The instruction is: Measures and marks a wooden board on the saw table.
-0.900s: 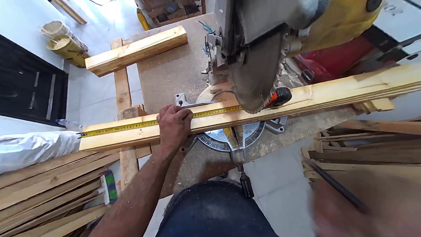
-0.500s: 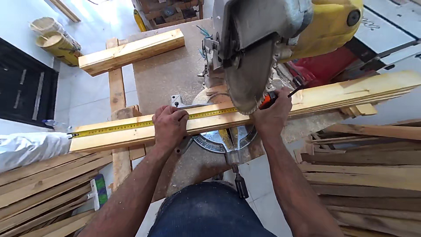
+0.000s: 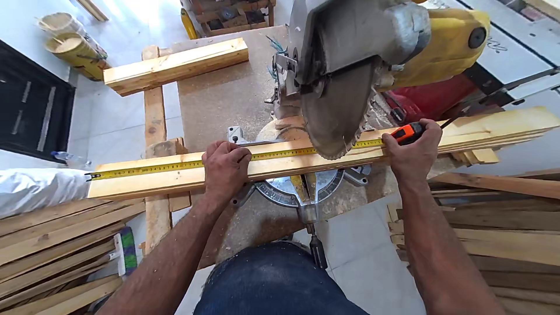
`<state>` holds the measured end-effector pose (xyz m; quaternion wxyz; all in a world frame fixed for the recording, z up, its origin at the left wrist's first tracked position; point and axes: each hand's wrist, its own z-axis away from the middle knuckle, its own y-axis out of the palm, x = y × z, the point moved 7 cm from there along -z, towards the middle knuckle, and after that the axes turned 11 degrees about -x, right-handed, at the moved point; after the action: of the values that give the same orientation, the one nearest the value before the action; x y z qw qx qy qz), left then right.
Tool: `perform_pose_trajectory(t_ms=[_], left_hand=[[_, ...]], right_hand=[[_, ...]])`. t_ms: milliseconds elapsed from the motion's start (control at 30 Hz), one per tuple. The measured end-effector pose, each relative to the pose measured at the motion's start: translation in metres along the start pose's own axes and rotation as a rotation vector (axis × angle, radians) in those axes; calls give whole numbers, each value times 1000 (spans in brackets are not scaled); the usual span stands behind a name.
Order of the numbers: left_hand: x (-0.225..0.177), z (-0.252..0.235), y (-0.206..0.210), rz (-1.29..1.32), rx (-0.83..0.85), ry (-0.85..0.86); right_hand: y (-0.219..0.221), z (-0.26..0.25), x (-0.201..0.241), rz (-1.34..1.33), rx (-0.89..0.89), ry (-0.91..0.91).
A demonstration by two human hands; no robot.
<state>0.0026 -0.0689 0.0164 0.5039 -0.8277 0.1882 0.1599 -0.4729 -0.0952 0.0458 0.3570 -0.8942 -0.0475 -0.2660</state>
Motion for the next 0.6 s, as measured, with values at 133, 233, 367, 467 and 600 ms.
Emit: perform_pose_trajectory(t_ms=[133, 233, 367, 467, 600], left_hand=[[0, 0, 0, -8, 10, -1], [0, 0, 0, -20, 12, 4], [-1, 1, -1, 4, 11, 12], [-1, 1, -1, 14, -9, 13], [1, 1, -1, 0, 0, 17]], right_hand=[[-21, 0, 9, -1, 21, 39], [-59, 23, 40, -175, -82, -46], [-51, 96, 101, -781, 152, -58], [-20, 149, 141, -1053, 438, 28], [-7, 172, 181, -670, 461, -443]])
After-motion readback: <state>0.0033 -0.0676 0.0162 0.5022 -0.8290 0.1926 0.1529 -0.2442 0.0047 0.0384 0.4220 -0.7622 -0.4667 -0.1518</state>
